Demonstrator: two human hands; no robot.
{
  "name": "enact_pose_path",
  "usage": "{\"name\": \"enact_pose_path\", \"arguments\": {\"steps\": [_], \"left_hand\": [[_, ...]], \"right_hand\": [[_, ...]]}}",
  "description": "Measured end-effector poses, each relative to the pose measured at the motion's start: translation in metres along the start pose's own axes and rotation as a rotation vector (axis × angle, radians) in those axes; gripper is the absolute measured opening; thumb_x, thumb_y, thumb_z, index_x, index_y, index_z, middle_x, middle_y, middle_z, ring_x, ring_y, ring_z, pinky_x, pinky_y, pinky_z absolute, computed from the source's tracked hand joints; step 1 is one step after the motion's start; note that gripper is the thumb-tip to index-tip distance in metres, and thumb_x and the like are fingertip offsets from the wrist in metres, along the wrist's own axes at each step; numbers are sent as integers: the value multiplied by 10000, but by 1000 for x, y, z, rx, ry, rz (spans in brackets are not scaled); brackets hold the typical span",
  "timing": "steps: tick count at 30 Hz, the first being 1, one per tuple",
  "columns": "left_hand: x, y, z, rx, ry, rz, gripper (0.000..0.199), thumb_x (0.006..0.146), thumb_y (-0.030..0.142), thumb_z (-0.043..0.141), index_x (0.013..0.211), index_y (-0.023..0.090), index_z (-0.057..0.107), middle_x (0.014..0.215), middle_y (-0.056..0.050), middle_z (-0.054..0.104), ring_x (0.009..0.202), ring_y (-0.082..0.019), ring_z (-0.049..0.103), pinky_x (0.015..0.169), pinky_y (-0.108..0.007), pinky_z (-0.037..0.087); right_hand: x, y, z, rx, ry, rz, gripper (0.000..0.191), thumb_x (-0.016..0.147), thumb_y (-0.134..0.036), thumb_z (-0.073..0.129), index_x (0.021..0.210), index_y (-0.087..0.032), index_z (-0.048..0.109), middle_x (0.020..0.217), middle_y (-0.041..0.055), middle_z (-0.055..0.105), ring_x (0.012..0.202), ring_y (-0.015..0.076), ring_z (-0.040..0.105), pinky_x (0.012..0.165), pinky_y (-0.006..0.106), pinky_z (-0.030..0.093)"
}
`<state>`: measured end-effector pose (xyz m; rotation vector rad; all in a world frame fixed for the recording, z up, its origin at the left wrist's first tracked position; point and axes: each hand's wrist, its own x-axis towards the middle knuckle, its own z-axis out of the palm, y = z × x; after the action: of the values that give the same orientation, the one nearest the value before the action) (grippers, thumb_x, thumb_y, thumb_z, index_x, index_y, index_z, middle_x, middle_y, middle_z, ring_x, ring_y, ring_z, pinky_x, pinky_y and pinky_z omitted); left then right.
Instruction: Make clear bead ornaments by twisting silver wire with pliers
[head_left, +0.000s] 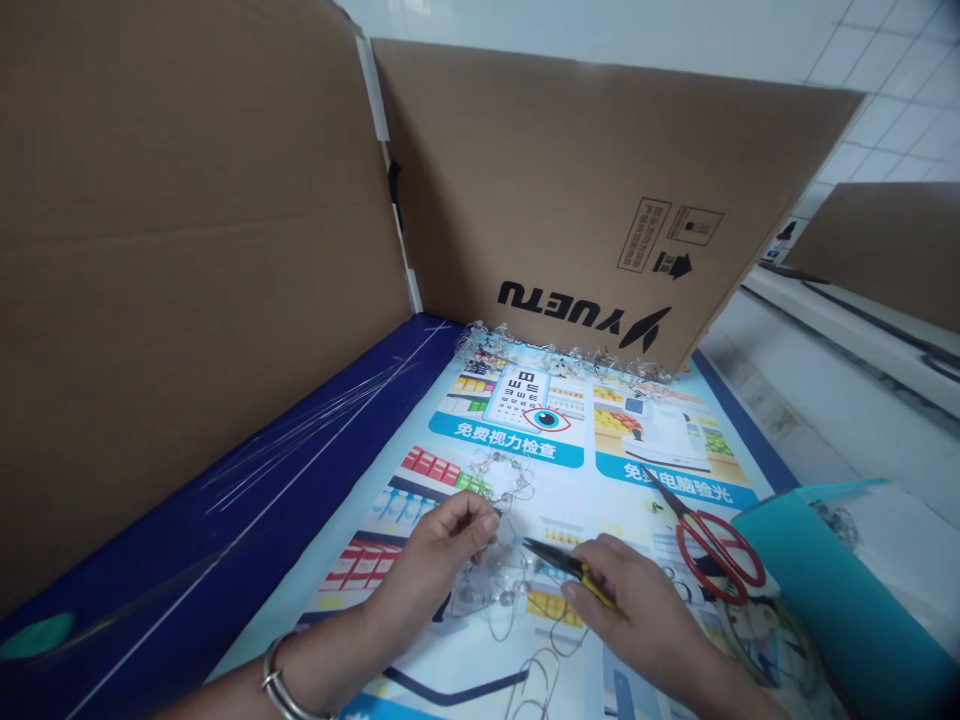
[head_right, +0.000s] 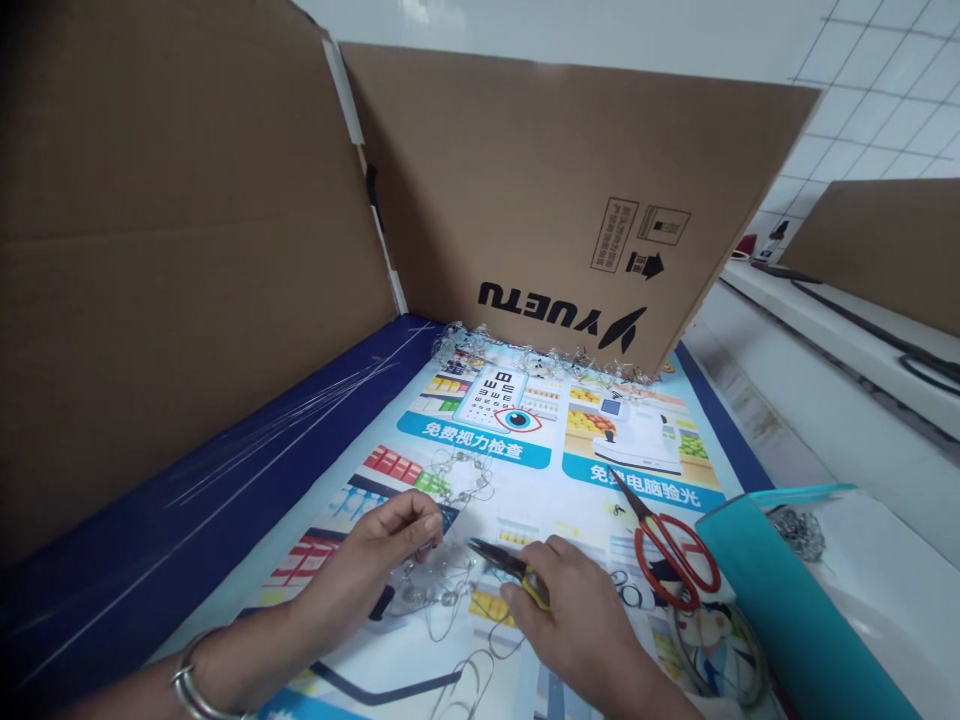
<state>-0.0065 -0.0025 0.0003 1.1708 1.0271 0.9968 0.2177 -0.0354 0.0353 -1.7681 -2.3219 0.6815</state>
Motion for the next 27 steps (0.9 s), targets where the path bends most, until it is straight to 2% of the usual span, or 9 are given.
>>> {"name": "enact_pose_path", "arguments": {"steps": [6, 12, 18, 27], "left_hand": [[-1, -3, 1, -22, 60, -17, 203, 824, 339, 542, 722, 167, 506, 687, 13, 501, 639, -121, 442, 592, -223, 348], [-4, -2, 3, -60, 60, -17, 208, 816, 346, 563, 730, 169, 495, 694, 19, 505, 617, -108, 436, 592, -222, 345], [-8, 1, 6, -138, 69, -28, 199, 821, 343, 560, 747, 172, 490, 695, 21, 505, 619, -104, 439, 582, -214, 342], [-8, 7, 6, -99, 42, -5, 197, 816, 314, 559, 705, 161, 504, 690, 13, 512, 616, -103, 429, 581, -215, 332]], "right_hand": [[-5, 5, -7, 18, -50, -31, 205, 817, -383, 490, 936, -238, 573, 853, 14, 569, 794, 168, 524, 673, 261, 366], [-8, -2, -4, -59, -44, -43, 230, 808, -392, 495, 928, -226, 599, 856, 38, 569, 827, 191, 527, 702, 275, 372], [-7, -2, -3, -52, -22, -38, 225, 815, -392, 482, 932, -246, 606, 812, 21, 580, 766, 174, 544, 654, 255, 375], [-10, -1, -9, -43, -8, -40, 239, 814, -419, 484, 944, -283, 630, 815, 8, 605, 755, 170, 562, 652, 246, 374]]}}
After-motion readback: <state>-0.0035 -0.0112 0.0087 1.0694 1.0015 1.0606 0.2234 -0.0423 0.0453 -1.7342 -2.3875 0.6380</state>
